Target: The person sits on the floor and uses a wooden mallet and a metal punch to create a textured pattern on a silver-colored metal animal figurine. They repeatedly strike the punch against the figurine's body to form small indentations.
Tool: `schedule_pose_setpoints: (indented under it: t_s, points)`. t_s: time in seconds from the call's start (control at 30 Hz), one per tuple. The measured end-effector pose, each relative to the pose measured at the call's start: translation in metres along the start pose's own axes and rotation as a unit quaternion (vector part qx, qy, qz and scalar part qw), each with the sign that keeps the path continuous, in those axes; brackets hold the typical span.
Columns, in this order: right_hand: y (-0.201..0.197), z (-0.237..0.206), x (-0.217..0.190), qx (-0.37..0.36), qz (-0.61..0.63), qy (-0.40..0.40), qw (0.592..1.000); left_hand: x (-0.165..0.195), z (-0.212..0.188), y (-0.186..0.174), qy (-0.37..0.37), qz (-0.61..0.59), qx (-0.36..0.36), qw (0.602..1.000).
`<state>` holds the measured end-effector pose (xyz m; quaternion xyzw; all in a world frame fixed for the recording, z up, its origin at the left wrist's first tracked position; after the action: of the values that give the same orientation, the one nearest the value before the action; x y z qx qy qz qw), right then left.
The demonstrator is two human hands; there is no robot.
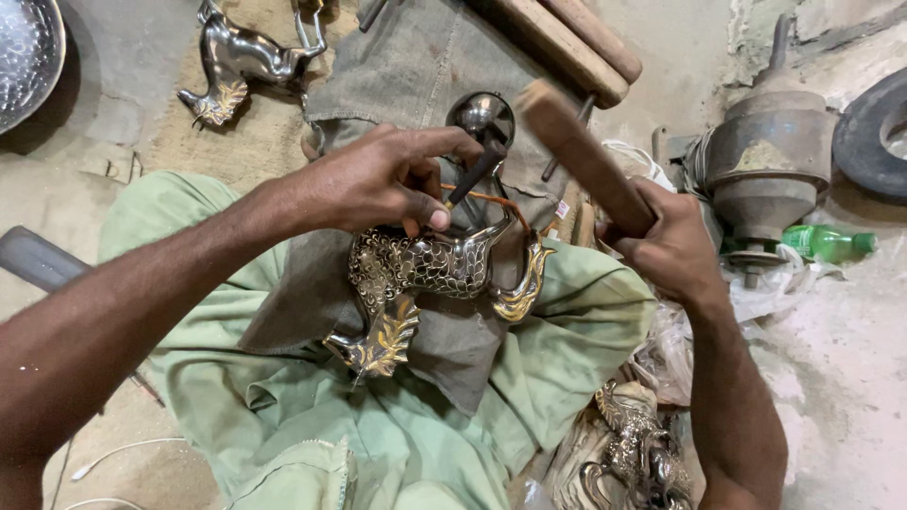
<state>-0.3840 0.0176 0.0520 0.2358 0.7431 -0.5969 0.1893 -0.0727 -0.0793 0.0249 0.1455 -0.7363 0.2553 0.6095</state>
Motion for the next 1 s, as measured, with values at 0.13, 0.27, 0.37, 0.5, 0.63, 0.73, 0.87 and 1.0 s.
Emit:
schedule_pose_setpoints:
  t_s: [0.13, 0.27, 0.37, 0.5, 0.63, 0.73, 0.87, 1.0]
  points:
    - [0.002, -0.001, 0.006, -0.005, 0.003, -0.028, 1.0, -0.001, 0.0, 0.0, 0.01, -0.015, -0.005, 1.0]
    - [0.003, -0.004, 0.02, 0.037, 0.073, 0.111, 0.99, -0.005, 0.001, 0.0, 0.0, -0.017, -0.011, 1.0]
    - [0.008, -0.007, 0.004, -0.011, -0.05, -0.077, 0.996, -0.006, 0.002, 0.0, -0.008, -0.021, -0.014, 1.0]
    - [0.013, -0.016, 0.008, 0.03, -0.017, -0.012, 0.999, -0.003, 0.002, 0.0, 0.007, -0.001, -0.017, 1.0]
    - [0.023, -0.031, 0.014, 0.041, -0.066, 0.01, 0.997, 0.004, 0.005, 0.002, -0.002, -0.026, -0.029, 0.999]
    - [0.034, -0.041, 0.023, 0.091, 0.034, 0.0, 0.995, 0.009, 0.011, 0.007, -0.024, 0.01, -0.039, 0.999]
    - [0.042, -0.049, 0.034, 0.166, 0.041, -0.03, 0.985, 0.019, 0.018, 0.011, 0.021, 0.065, -0.064, 0.996]
    - [0.043, -0.051, 0.044, 0.181, 0.193, -0.002, 0.964, 0.018, 0.022, 0.011, 0.001, 0.091, -0.079, 0.993]
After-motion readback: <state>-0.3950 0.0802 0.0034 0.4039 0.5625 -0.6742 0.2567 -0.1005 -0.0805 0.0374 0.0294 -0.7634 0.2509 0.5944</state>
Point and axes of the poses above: each hand's wrist, its own z-axis towards the middle knuckle, its own y-axis out of the palm, x = y × z, the point moved 4 cm from there along z, towards the middle knuckle, and after that the axes turned 3 degrees about -z, right-handed, at the moved point
